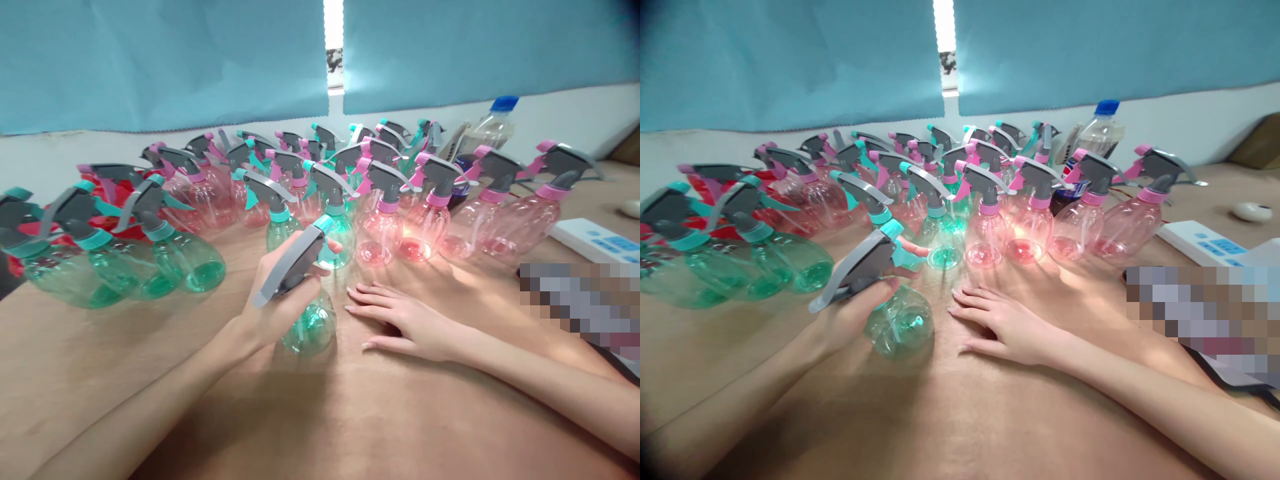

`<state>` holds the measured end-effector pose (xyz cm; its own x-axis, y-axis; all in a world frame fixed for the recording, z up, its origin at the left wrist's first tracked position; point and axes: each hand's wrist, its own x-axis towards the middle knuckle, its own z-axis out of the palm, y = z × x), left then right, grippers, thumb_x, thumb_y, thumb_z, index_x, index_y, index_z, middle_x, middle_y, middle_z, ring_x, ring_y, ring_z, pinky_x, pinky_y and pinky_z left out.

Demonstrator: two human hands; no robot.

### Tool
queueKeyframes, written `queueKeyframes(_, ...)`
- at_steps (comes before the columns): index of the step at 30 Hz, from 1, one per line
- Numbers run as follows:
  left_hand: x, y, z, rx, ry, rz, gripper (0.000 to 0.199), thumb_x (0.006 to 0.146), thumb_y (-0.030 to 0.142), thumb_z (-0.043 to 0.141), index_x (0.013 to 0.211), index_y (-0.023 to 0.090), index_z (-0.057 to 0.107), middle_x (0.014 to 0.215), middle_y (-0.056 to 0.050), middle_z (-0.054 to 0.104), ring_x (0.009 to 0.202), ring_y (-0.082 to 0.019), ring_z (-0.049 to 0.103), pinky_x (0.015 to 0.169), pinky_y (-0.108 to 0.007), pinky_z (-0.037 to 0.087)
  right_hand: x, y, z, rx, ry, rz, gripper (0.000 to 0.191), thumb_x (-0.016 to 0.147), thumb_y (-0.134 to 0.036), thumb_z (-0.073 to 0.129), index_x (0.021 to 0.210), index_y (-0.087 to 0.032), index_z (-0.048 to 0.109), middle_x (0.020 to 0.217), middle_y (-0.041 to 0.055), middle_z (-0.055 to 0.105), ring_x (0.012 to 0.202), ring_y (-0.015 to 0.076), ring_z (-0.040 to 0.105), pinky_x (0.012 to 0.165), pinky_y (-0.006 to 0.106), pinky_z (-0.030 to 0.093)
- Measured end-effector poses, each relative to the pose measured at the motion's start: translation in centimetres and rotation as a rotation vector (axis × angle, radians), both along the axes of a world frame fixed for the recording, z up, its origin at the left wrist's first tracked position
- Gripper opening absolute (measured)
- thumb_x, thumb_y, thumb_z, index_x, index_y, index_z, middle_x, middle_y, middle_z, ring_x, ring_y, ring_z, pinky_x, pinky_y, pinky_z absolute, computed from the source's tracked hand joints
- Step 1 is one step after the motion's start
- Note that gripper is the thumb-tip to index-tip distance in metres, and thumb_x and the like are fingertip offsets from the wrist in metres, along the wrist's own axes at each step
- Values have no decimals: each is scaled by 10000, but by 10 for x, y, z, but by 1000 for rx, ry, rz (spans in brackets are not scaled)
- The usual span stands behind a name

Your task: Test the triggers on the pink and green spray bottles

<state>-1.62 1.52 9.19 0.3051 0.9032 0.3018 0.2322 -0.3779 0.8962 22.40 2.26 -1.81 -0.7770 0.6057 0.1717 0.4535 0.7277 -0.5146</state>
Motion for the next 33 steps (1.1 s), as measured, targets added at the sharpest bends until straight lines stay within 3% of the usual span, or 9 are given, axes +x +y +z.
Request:
queueKeyframes(3,-1,0,-1,-7,41,8,298,736,151,563,1019,213,632,714,20,564,498,-117,467,535,-283,416,0,0,0,-12,20,-1,603,904,-525,571,1443,-283,447,1529,55,384,1429,305,304,1158,544,273)
queueKeyframes(5,-2,0,-1,-11,55,18,270,744,176,566,1002,223,633,571,56,439,439,-106,349,512,-288,371,0,0,0,-12,20,0,605,903,-527,572,1443,-285,447,1529,56,385,1428,306,306,1159,547,270)
queueKeyframes(12,2,0,1,11,83,58,197,734,154,542,904,233,602,563,63,344,446,-102,256,476,-279,243,0,0,0,5,-7,0,603,912,-540,549,1447,-284,438,1539,44,369,1433,289,298,1165,527,271)
queueKeyframes(14,3,0,2,39,90,68,142,728,156,537,847,220,584,599,50,403,463,-103,285,480,-281,258,0,0,0,8,-10,5,603,914,-540,546,1444,-271,444,1537,51,371,1433,289,300,1164,527,271)
queueKeyframes(18,5,-1,5,79,80,75,80,739,180,520,799,199,570,780,-12,567,643,-153,501,591,-299,382,0,1,-1,9,-4,1,605,909,-541,554,1443,-279,444,1533,51,378,1430,290,306,1162,530,274)
queueKeyframes(26,1,-1,3,5,92,54,100,740,189,527,830,208,568,631,37,471,473,-109,339,499,-286,292,0,0,0,12,-2,4,603,911,-534,555,1442,-268,448,1535,49,375,1433,288,298,1165,519,274)
queueKeyframes(33,0,1,-2,29,70,42,331,756,138,527,1068,196,620,799,-5,600,622,-140,525,539,-266,397,0,0,0,18,-13,3,606,912,-540,549,1431,-237,468,1532,62,378,1433,294,298,1164,523,275)
